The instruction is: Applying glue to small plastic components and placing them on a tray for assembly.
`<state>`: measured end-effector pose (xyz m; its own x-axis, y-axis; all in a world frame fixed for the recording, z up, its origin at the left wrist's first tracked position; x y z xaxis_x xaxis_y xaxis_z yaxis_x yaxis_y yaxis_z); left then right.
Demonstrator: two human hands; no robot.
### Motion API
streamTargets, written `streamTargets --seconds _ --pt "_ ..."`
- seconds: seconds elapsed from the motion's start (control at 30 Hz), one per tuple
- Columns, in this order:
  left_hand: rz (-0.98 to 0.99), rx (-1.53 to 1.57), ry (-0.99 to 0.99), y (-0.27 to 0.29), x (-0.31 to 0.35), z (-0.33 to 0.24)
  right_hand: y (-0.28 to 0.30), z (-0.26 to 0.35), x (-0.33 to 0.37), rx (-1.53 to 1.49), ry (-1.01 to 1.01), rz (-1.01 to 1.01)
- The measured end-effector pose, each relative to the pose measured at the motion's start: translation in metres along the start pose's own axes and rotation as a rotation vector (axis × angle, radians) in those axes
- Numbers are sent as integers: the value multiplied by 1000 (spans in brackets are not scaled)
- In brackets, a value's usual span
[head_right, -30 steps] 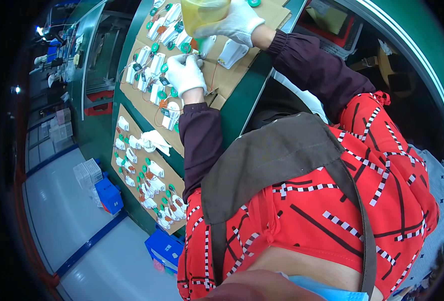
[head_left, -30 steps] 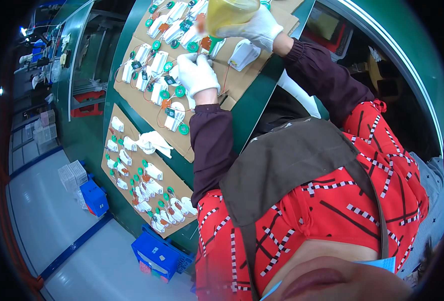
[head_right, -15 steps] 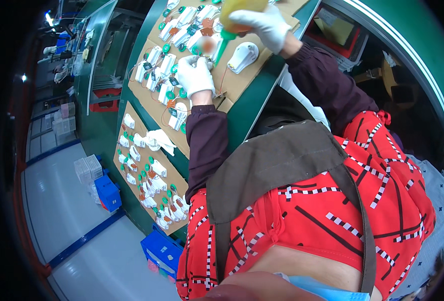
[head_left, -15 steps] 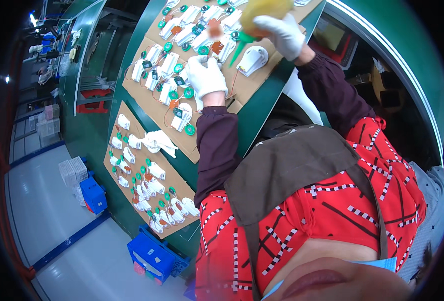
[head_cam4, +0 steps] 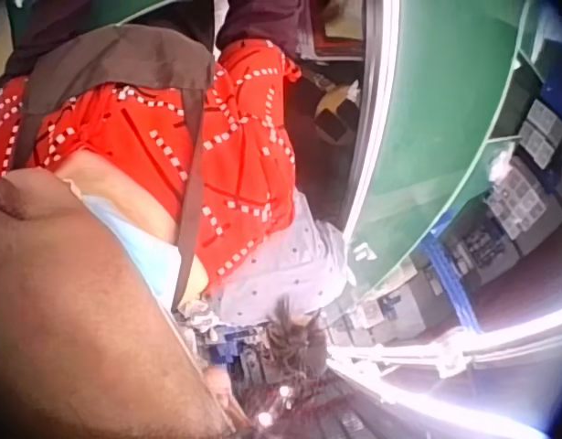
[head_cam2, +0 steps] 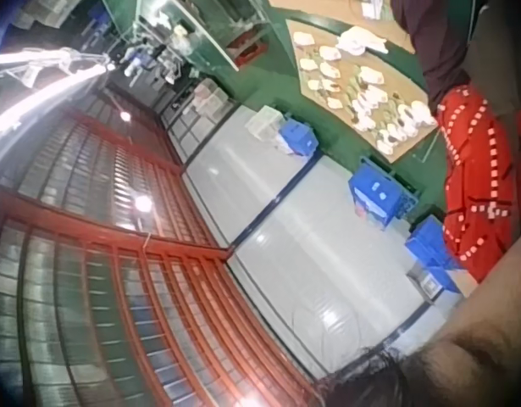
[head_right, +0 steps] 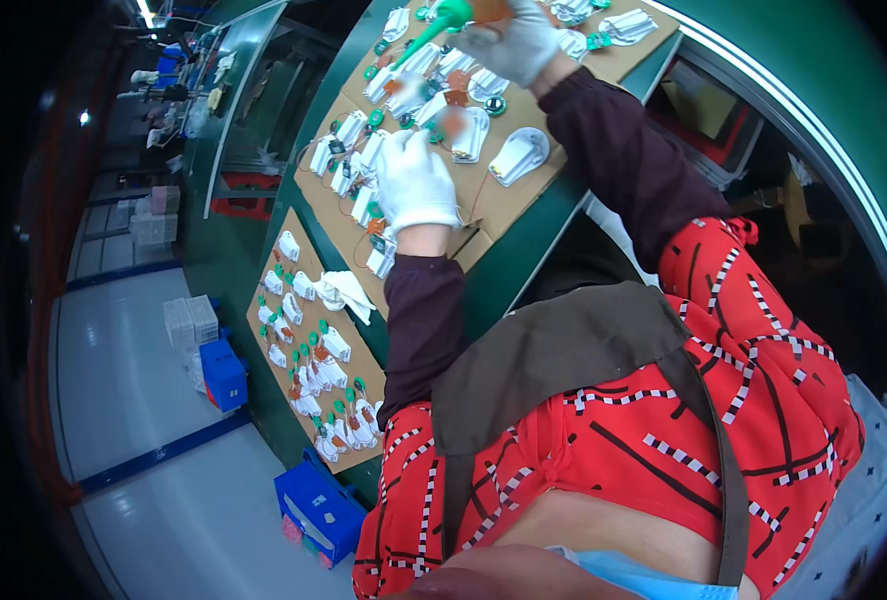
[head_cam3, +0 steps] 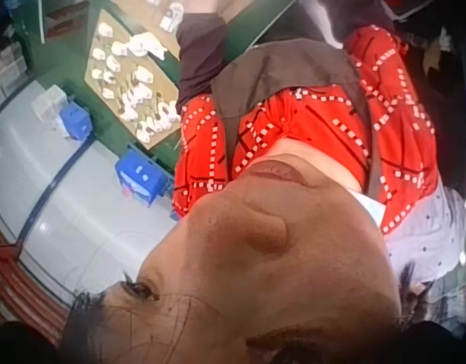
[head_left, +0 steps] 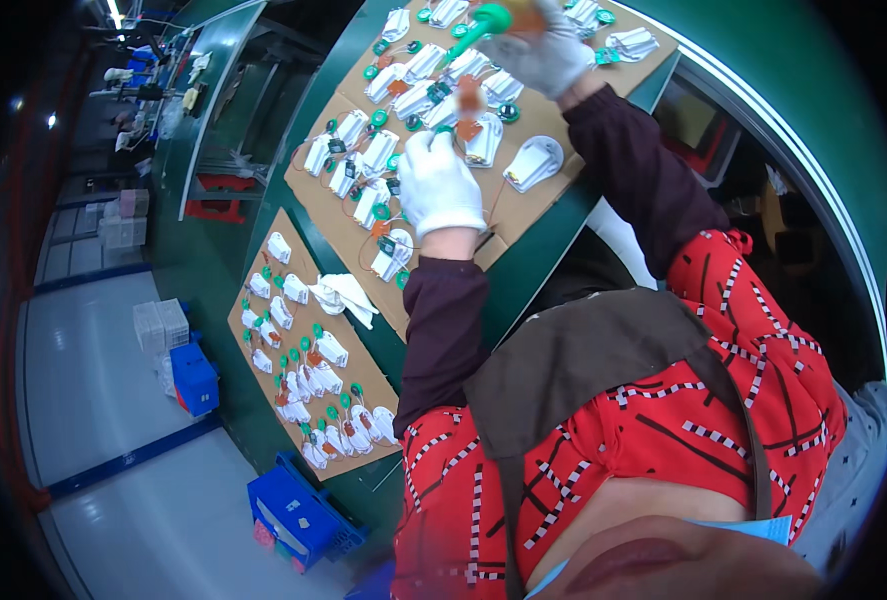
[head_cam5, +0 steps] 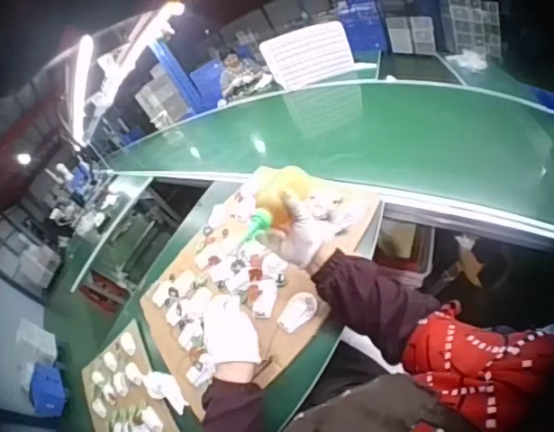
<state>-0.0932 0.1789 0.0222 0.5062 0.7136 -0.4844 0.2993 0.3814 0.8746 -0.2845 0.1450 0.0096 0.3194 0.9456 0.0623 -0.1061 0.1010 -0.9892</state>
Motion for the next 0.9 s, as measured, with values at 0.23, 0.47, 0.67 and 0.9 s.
streamTargets --seconds 0.23,0.47,0.67,0.9 --pt "208 106 -228 -5 -62 50 7 -50 -56 -47 -137 200" --pt "512 188 -122 -73 -79 25 22 -30 -44 -41 -148 180" --pt "438 58 -62 -99 -77 38 11 -36 -40 -38 -157 144" --pt "469 -158 -129 -91 -87 31 9 -35 -45 -58 -180 224"
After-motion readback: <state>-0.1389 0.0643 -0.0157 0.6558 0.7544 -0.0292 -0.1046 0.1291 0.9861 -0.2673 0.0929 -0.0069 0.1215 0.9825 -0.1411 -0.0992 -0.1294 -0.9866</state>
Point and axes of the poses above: each hand's wrist, its own x-axis away from the middle knuckle, its own y-axis out of the back of the hand, z = x × y, the point moved 6 cm from there along -x, towards the middle knuckle, and after that the axes turned 8 degrees about -x, right-handed, at the moved point
